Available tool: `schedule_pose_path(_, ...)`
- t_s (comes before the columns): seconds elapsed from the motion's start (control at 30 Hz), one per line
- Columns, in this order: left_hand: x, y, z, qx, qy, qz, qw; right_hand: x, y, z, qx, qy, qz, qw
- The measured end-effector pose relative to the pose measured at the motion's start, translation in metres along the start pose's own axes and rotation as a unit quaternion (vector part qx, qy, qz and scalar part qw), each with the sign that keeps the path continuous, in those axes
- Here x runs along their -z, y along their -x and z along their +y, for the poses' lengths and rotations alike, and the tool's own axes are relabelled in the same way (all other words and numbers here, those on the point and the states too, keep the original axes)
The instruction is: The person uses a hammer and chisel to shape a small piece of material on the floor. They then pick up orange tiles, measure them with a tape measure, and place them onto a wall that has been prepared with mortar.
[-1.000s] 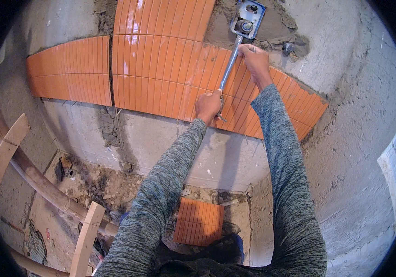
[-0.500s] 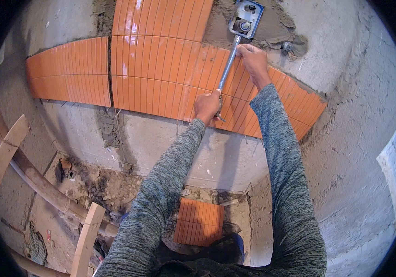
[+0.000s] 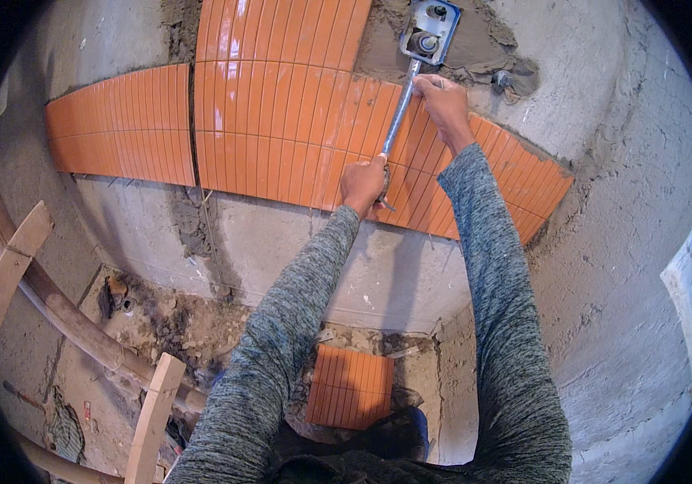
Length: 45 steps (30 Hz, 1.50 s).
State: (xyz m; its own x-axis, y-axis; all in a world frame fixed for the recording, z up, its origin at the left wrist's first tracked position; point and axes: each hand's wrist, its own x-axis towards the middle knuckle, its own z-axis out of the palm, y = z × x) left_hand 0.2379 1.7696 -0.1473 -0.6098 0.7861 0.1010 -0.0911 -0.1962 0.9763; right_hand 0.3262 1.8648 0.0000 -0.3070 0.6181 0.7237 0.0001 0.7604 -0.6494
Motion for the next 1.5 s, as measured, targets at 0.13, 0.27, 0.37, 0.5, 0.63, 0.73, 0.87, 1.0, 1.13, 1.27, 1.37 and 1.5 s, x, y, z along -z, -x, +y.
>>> schedule_pose_path(0.13, -0.001, -0.005, -0.004, -0.01, 0.003, 0.01, 1.0, -0.001, -0.001, 0.001, -0.007, -0.004, 0.004, 1.0)
schedule_pose_path(0.27, -0.001, -0.011, -0.008, -0.026, 0.013, 0.009, 1.0, -0.003, 0.0, -0.002, -0.01, 0.002, 0.01, 1.0)
schedule_pose_path(0.37, -0.001, -0.009, -0.007, -0.017, 0.011, 0.005, 1.0, -0.002, -0.001, 0.0, -0.011, -0.003, 0.008, 1.0)
schedule_pose_path(0.5, -0.002, -0.009, -0.007, -0.017, 0.005, 0.002, 1.0, 0.0, -0.003, 0.002, -0.002, -0.003, 0.001, 1.0)
schedule_pose_path(0.63, -0.002, -0.009, -0.006, -0.006, -0.009, 0.017, 1.0, -0.001, -0.001, 0.001, -0.007, -0.006, 0.002, 1.0)
schedule_pose_path(0.73, -0.003, -0.009, -0.006, -0.004, 0.0, 0.016, 1.0, 0.0, -0.004, 0.004, -0.008, 0.0, 0.0, 1.0)
schedule_pose_path(0.87, -0.002, -0.01, -0.008, -0.025, 0.012, 0.002, 1.0, 0.0, -0.005, 0.005, 0.005, 0.001, -0.001, 1.0)
schedule_pose_path(1.0, -0.002, -0.007, -0.008, -0.022, 0.013, 0.006, 1.0, -0.001, -0.002, 0.005, 0.001, 0.015, 0.006, 1.0)
schedule_pose_path(1.13, -0.001, -0.005, -0.003, -0.021, 0.015, 0.006, 1.0, -0.001, -0.006, 0.005, 0.001, 0.009, 0.004, 1.0)
schedule_pose_path(1.27, -0.002, -0.014, -0.013, -0.044, -0.029, 0.006, 0.999, -0.003, -0.006, 0.008, 0.022, 0.006, 0.018, 1.0)
schedule_pose_path(1.37, 0.003, -0.025, -0.024, -0.113, -0.146, -0.012, 0.983, -0.002, -0.007, 0.013, 0.045, 0.004, 0.029, 0.999)
schedule_pose_path(1.5, 0.026, -0.046, -0.034, -0.121, -0.102, -0.077, 0.984, 0.015, 0.009, 0.01, 0.059, 0.103, 0.014, 0.993)
